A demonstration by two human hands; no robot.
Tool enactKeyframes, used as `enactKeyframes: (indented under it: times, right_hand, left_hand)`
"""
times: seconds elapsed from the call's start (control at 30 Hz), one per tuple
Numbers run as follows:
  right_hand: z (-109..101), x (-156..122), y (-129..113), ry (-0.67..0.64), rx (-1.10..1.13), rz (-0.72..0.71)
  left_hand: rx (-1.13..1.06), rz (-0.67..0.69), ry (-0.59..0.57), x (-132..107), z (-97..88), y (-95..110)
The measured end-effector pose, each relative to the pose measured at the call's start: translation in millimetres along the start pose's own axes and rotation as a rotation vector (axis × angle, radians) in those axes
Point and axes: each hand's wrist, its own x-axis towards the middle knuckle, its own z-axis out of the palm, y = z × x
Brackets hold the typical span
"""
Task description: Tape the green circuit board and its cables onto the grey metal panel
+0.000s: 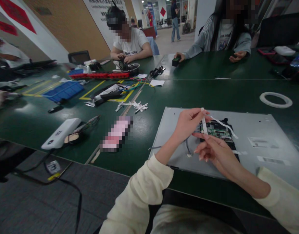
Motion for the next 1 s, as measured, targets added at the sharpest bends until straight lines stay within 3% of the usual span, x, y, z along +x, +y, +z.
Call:
enactKeyframes:
  times: [0.33,0.5,0.67,0.77,0.9,1.0]
  right_hand:
    - [-1.9,-0.5,-8.3,-0.046,0.076,-0.026]
    - [-2.5,-2.0,-12.8,-0.055,0.032,-0.02]
    - [-8.2,1.7,-12.2,-0.078,0.015,-0.003]
    - [-8.7,2.5,-11.3,-0.147,-0.02,-0.034]
    - [-5.3,1.6,-9.6,-0.255,-0.092,-0.056]
    - [-4.5,2.8,-5.8,-0.241,-0.124,-0.009]
  left_hand:
    - [-0.324,-0.083,-0.093,-7.6,0.5,21.1]
    - [-0.342,-0.161,-0.086,-9.0,0.3,24.1]
    - [-0.395,-0.156,-0.043,-6.5,-6.2,29.5]
    - [-0.374,-0.177,-0.06,-5.4,-7.6,30.8]
    - [-0.265,-0.239,-0.189,-4.5,-3.6,26.6]
    - [-0.146,-0.203,-0.194,-1.9,-2.2,20.1]
